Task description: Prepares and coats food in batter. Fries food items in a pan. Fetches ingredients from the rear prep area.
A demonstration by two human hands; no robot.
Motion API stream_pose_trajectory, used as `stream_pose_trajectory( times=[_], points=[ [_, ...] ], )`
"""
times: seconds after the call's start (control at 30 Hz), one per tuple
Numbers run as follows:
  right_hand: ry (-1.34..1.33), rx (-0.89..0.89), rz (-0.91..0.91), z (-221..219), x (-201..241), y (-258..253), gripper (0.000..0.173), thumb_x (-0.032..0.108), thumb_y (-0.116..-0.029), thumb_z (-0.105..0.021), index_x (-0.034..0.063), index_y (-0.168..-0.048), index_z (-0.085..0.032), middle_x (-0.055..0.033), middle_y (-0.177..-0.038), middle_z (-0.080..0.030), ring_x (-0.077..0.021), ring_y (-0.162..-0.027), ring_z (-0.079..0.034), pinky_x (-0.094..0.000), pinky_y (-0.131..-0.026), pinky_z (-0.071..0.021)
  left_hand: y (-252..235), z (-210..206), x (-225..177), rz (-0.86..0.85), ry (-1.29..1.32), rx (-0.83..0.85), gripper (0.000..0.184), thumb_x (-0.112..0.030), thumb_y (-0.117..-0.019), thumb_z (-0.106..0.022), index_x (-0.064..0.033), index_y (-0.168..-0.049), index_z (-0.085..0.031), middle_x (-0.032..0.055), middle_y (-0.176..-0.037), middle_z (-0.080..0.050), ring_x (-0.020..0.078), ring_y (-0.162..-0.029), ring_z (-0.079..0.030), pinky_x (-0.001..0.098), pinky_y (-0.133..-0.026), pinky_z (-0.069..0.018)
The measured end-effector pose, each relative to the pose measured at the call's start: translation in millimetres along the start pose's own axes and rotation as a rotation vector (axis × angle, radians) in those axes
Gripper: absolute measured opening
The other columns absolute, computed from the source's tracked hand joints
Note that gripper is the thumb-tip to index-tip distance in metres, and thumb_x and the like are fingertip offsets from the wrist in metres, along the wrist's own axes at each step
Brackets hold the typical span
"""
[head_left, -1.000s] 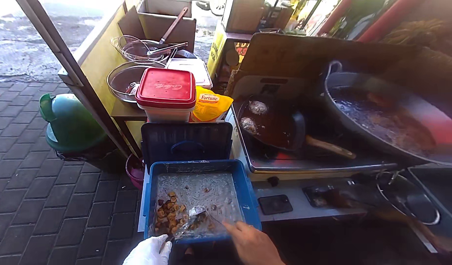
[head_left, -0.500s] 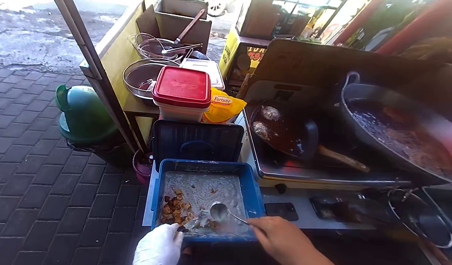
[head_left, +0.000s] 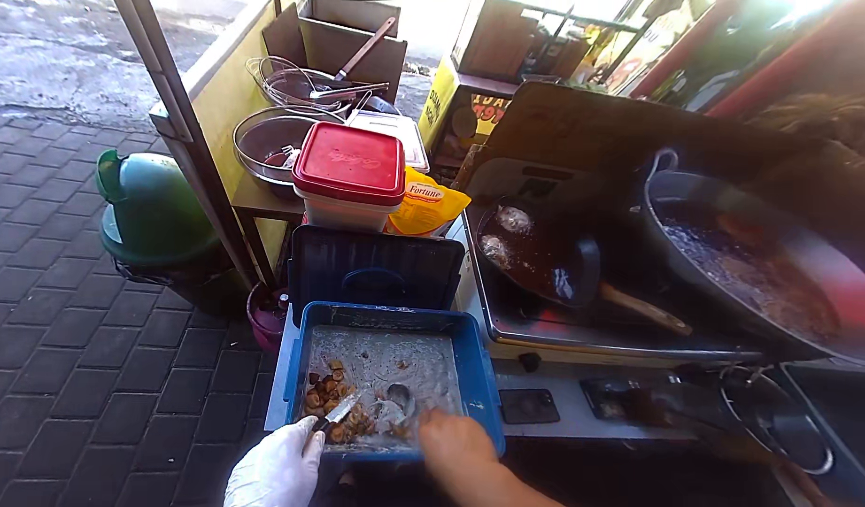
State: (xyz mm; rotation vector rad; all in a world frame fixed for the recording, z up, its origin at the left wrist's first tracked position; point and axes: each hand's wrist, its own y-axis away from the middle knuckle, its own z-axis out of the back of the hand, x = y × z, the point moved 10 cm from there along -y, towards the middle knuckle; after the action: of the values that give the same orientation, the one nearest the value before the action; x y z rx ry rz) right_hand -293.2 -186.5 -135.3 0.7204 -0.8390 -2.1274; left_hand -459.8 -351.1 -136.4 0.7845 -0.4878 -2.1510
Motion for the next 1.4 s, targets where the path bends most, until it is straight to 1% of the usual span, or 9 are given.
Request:
stream_pose_trajectory(
  times=[0.1,0.23,0.47,0.6,0.9,1.0,1.07,1.2,1.4],
  points=[
    [0.044,-0.006,0.068,-3.4,18.5,-5.0,0.035,0.002,-0.1026,-0.04,-0.0095,-0.133,-0.052,-0.0293,-0.122,-0.064,-0.0451,-0.099,-0.071,-0.0564,-0.079,-0.0589,-8.2,-17.5,21.1,0.031,0.218,-0.012,0.042,-0.05,-0.1026,-0.045,-0.0366,-0.135,-0.067,-0.0049,-0.125,-0.073,0.0155,-0.118,-0.067,0.0508,-0.102,-0.0517],
    [0.132,-0.216,0.313,-7.6,20.0,-16.4,0.034,0.0,-0.1008,-0.043,-0.0041,-0.132,-0.057,-0.0242,-0.114,-0.068,-0.0421,-0.088,-0.072,-0.0554,-0.07,-0.0593,-9.6,-29.6,30.4,-0.02,0.351,-0.147,0.042,-0.048,-0.1022,-0.048,-0.034,-0.136,-0.067,-0.0057,-0.126,-0.072,0.0112,-0.119,-0.066,0.0445,-0.106,-0.0506],
    [0.28,-0.481,0.751,-21.4,-21.7,-13.1,0.044,-0.001,-0.0944,-0.054,0.0079,-0.137,-0.061,-0.0155,-0.096,-0.07,-0.0337,-0.069,-0.07,-0.0485,-0.056,-0.0582,-0.7,-21.7,26.6,-0.25,0.193,-0.6,0.038,-0.042,-0.1002,-0.053,-0.0298,-0.131,-0.072,0.0012,-0.094,-0.074,0.0159,-0.078,-0.071,0.0416,-0.066,-0.0593],
    [0.332,-0.477,0.819,-26.4,-40.4,-9.1,0.047,-0.002,-0.0921,-0.057,0.0093,-0.138,-0.06,-0.0133,-0.093,-0.069,-0.0307,-0.067,-0.069,-0.0455,-0.055,-0.0575,2.8,-23.8,26.7,-0.286,0.19,-0.681,0.039,-0.041,-0.1005,-0.052,-0.0283,-0.131,-0.072,0.0014,-0.091,-0.073,0.0144,-0.073,-0.069,0.0386,-0.061,-0.058],
    [0.149,-0.063,0.593,-24.7,-56.7,2.4,0.039,0.011,-0.1018,-0.046,0.0112,-0.139,-0.059,-0.0189,-0.108,-0.07,-0.0401,-0.09,-0.072,-0.0574,-0.072,-0.0578,6.4,-25.3,27.8,-0.321,0.216,-0.76,0.038,-0.039,-0.1012,-0.053,-0.0267,-0.132,-0.072,0.0031,-0.088,-0.071,0.0147,-0.068,-0.067,0.0357,-0.057,-0.0564],
    [-0.131,-0.076,0.564,-11.8,-69.8,-2.3,0.037,0.018,-0.1044,-0.043,0.0175,-0.132,-0.067,-0.0132,-0.108,-0.074,-0.0326,-0.102,-0.072,-0.0568,-0.087,-0.0572,6.8,-24.1,28.0,-0.327,0.232,-0.765,0.037,-0.04,-0.1015,-0.053,-0.0266,-0.131,-0.072,0.0016,-0.086,-0.071,0.013,-0.067,-0.065,0.0348,-0.057,-0.0556],
    [-0.469,-0.029,0.495,-15.1,-84.6,-12.3,0.035,0.025,-0.1062,-0.046,0.0182,-0.128,-0.073,-0.0064,-0.106,-0.077,-0.0191,-0.1,-0.072,-0.0444,-0.093,-0.0566,6.5,-24.1,28.1,-0.336,0.251,-0.751,0.038,-0.041,-0.1018,-0.053,-0.0257,-0.131,-0.072,0.0025,-0.088,-0.072,0.0137,-0.069,-0.066,0.036,-0.059,-0.0565],
    [-1.126,0.24,0.217,-67.6,-99.8,-16.4,0.028,0.027,-0.1049,-0.059,0.0152,-0.127,-0.072,0.0006,-0.077,-0.063,-0.0068,-0.05,-0.047,-0.0248,-0.046,-0.0417,3.8,-23.8,28.2,-0.333,0.258,-0.692,0.039,-0.041,-0.1022,-0.054,-0.027,-0.134,-0.07,0.0035,-0.09,-0.071,0.0145,-0.07,-0.067,0.0373,-0.06,-0.0566],
    [-1.389,0.228,0.159,-94.9,-102.9,9.2,0.03,0.023,-0.1046,-0.059,0.017,-0.131,-0.071,0.0014,-0.077,-0.063,-0.0058,-0.046,-0.042,-0.0229,-0.041,-0.036,4.1,-23.4,28.5,-0.349,0.275,-0.653,0.038,-0.036,-0.1015,-0.056,-0.0251,-0.135,-0.07,0.0046,-0.094,-0.073,0.0144,-0.073,-0.068,0.0371,-0.063,-0.0578]
  ],
)
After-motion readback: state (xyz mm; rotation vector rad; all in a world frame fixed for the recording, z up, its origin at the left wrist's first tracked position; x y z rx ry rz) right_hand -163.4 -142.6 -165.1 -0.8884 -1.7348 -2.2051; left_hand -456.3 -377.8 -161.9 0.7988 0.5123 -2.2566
